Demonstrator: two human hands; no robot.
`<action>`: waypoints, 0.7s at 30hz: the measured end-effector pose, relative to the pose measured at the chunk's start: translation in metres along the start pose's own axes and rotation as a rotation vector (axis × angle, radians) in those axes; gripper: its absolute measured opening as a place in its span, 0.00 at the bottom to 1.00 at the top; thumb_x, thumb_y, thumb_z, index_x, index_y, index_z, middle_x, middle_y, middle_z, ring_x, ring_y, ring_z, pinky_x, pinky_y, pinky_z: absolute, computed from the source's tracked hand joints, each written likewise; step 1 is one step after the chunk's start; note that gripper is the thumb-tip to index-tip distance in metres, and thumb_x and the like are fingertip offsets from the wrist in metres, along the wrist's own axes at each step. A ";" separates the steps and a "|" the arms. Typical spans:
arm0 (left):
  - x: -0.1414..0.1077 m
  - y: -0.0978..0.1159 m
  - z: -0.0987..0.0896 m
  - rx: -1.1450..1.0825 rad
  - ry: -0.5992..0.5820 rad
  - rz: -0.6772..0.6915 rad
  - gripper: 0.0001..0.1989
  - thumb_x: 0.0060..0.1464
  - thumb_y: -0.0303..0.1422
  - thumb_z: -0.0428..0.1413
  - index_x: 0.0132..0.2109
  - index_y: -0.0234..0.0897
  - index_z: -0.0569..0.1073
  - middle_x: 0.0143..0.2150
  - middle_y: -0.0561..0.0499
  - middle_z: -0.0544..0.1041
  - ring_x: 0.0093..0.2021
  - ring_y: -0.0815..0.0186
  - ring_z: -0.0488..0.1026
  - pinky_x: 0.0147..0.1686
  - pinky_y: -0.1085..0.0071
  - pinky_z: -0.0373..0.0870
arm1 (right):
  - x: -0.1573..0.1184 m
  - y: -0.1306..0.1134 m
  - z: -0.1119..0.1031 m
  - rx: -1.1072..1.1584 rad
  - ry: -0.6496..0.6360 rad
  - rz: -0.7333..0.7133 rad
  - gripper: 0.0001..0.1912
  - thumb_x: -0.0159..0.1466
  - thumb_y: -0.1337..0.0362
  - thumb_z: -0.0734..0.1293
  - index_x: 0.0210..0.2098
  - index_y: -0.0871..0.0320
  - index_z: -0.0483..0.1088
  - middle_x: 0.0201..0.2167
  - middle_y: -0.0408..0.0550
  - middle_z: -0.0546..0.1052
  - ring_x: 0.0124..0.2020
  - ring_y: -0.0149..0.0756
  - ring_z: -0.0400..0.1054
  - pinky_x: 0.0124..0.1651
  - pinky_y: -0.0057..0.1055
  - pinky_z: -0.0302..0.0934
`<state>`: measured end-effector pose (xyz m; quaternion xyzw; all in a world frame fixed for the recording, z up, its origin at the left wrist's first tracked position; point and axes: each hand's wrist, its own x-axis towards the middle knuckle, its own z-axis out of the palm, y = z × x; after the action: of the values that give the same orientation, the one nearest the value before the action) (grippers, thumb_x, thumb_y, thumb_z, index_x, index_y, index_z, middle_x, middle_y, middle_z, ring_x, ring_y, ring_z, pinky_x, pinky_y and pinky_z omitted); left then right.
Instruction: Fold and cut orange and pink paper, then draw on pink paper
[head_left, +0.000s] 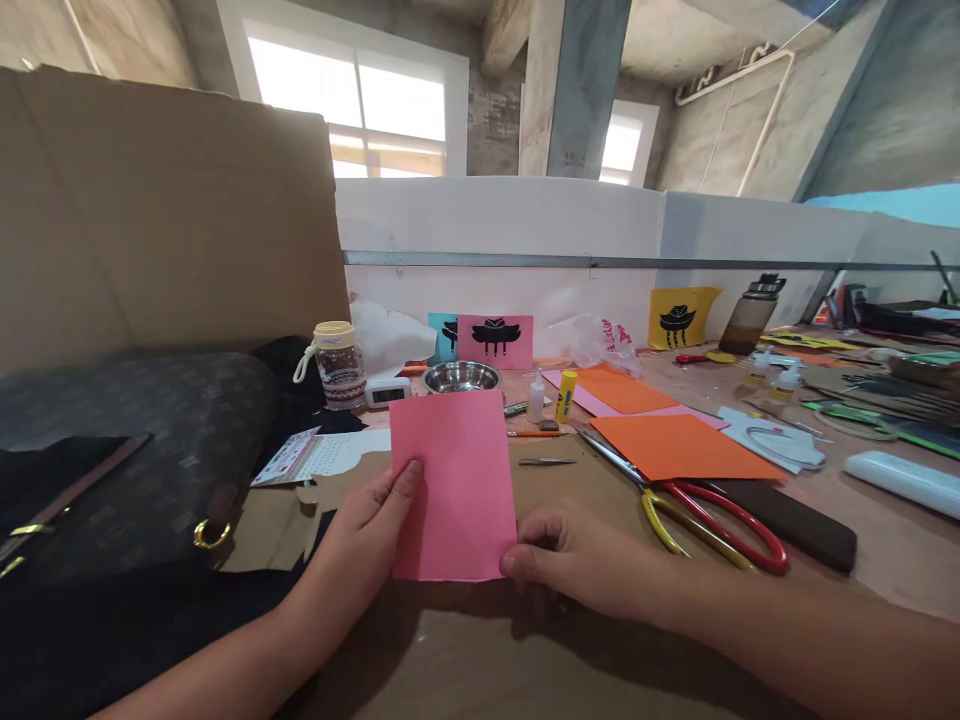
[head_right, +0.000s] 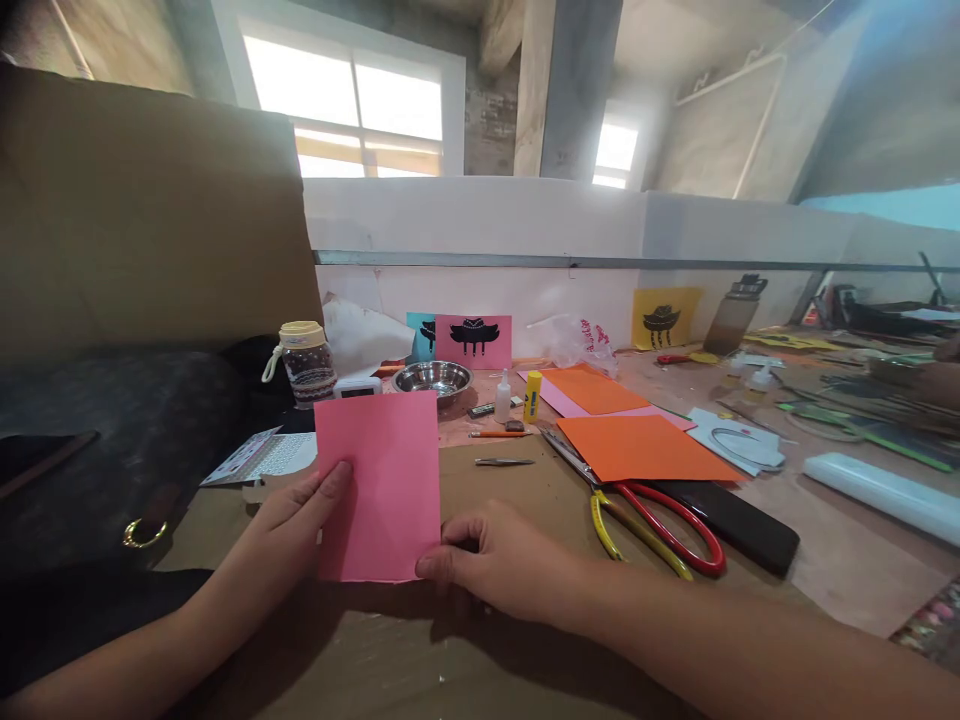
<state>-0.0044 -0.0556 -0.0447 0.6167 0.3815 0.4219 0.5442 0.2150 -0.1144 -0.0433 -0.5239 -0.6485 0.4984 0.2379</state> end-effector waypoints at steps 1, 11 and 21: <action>0.000 0.000 0.000 0.002 -0.005 0.005 0.24 0.59 0.54 0.54 0.40 0.36 0.77 0.29 0.51 0.80 0.28 0.62 0.73 0.28 0.71 0.70 | 0.000 -0.001 -0.001 0.003 -0.005 0.010 0.20 0.62 0.50 0.68 0.24 0.59 0.68 0.19 0.42 0.71 0.20 0.28 0.64 0.24 0.24 0.56; -0.005 0.000 0.002 0.145 -0.105 -0.010 0.25 0.59 0.55 0.52 0.34 0.37 0.76 0.34 0.48 0.82 0.34 0.58 0.76 0.32 0.69 0.71 | 0.000 0.001 -0.003 0.161 0.152 -0.082 0.24 0.64 0.42 0.64 0.37 0.59 0.74 0.30 0.46 0.74 0.27 0.32 0.64 0.28 0.26 0.56; -0.010 0.010 0.000 0.279 -0.252 0.072 0.27 0.60 0.55 0.49 0.41 0.38 0.80 0.41 0.47 0.82 0.43 0.53 0.77 0.41 0.66 0.72 | 0.004 -0.010 -0.042 -0.038 0.360 -0.056 0.19 0.66 0.49 0.64 0.36 0.58 0.74 0.32 0.46 0.74 0.31 0.34 0.65 0.31 0.28 0.54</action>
<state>-0.0084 -0.0662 -0.0355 0.7473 0.3429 0.3037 0.4813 0.2443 -0.0934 -0.0184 -0.5907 -0.6193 0.3772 0.3540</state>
